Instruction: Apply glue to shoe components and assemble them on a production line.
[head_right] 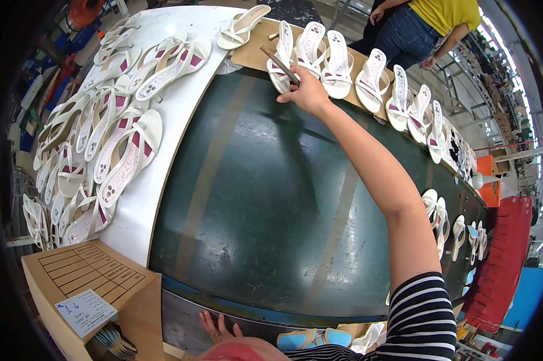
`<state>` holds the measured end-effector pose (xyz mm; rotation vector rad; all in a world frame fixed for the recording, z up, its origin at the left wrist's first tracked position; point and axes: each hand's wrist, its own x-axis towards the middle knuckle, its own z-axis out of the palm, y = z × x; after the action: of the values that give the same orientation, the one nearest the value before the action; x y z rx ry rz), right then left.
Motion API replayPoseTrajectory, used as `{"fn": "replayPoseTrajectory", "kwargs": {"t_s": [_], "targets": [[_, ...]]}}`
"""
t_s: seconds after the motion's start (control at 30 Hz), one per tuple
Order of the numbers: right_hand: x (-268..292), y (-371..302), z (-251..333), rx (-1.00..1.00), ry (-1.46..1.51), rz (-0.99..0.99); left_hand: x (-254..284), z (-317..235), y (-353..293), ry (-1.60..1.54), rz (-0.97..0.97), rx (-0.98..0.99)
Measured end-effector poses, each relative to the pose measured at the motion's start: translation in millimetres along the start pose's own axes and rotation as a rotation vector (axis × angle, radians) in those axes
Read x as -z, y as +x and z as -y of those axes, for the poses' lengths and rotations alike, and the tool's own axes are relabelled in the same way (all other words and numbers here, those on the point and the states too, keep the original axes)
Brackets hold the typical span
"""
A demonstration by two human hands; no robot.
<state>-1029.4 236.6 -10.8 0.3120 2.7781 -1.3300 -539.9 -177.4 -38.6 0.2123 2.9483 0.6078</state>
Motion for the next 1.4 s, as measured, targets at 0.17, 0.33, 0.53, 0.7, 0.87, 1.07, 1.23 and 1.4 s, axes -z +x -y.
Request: {"fn": "replayPoseTrajectory", "kwargs": {"t_s": [0.17,0.33,0.53,0.7,0.87,1.07,1.23,1.4], "targets": [[2.3,0.6,-1.1,0.008,0.051,0.012,0.3,0.4,-0.1,0.005,-0.005,-0.006],[3.4,2.7,-10.1,0.014,0.115,0.017,0.8,-0.3,0.1,0.002,0.002,0.003],[5.0,4.1,-13.3,0.020,0.161,0.033,-1.1,1.8,-0.7,0.006,-0.010,-0.010],[6.9,4.4,-16.1,0.014,0.135,0.040,1.2,-0.4,0.6,-0.004,-0.014,0.000],[8.6,1.3,-18.0,0.013,0.103,0.023,0.6,-1.1,1.7,-0.005,-0.018,-0.012],[7.4,0.4,-2.7,-0.007,-0.091,0.040,-2.2,0.8,-0.6,-0.003,-0.035,-0.009],[-0.2,7.1,43.9,0.048,-0.415,-0.047,-5.2,3.4,-5.1,0.026,-0.026,-0.015],[-7.6,41.9,91.5,0.052,-0.656,-0.092,-2.9,-0.3,-2.7,0.025,-0.014,0.008]]}}
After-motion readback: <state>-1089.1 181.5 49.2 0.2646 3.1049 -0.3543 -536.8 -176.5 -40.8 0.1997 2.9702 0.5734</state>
